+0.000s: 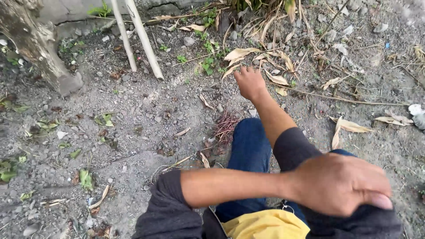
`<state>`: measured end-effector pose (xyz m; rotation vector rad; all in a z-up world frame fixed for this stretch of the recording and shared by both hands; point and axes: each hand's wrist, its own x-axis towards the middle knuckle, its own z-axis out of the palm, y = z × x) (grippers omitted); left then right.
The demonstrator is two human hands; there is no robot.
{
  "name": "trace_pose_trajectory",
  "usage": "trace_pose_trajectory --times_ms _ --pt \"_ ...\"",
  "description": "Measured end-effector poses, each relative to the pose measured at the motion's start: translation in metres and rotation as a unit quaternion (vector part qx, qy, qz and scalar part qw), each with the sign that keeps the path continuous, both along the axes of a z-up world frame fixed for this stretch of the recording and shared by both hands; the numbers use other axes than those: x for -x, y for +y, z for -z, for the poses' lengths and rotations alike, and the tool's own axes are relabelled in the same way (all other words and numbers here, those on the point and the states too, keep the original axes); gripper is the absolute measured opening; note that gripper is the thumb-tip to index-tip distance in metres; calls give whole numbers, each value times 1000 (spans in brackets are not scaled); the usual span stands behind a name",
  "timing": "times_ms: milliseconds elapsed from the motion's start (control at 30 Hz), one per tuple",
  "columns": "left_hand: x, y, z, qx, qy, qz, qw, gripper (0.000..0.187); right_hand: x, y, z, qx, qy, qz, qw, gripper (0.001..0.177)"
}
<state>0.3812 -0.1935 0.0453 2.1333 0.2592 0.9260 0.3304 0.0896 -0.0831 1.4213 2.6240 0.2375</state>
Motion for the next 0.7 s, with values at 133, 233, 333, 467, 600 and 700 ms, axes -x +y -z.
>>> trace_pose_trajectory --times_ms 133,233,333,467,600,700 --pt "-7 -42 6 70 -140 72 985 26 -8 -10 -19 179 276 131 935 51" --pt "-1 -45 7 43 -163 68 983 33 -37 -20 -51 334 581 315 672 40" --pt "-2 -38 19 -65 -163 -1 985 24 -71 -1 -55 314 814 395 289 47" --pt "60 -6 28 -227 -118 -81 963 39 -97 12 -78 211 918 333 -48 35" --pt "58 3 22 -285 -46 -246 925 24 -97 14 -104 141 919 358 -90 18" --pt "50 10 -2 -297 -111 -289 903 11 -85 17 -108 161 921 348 -72 15"
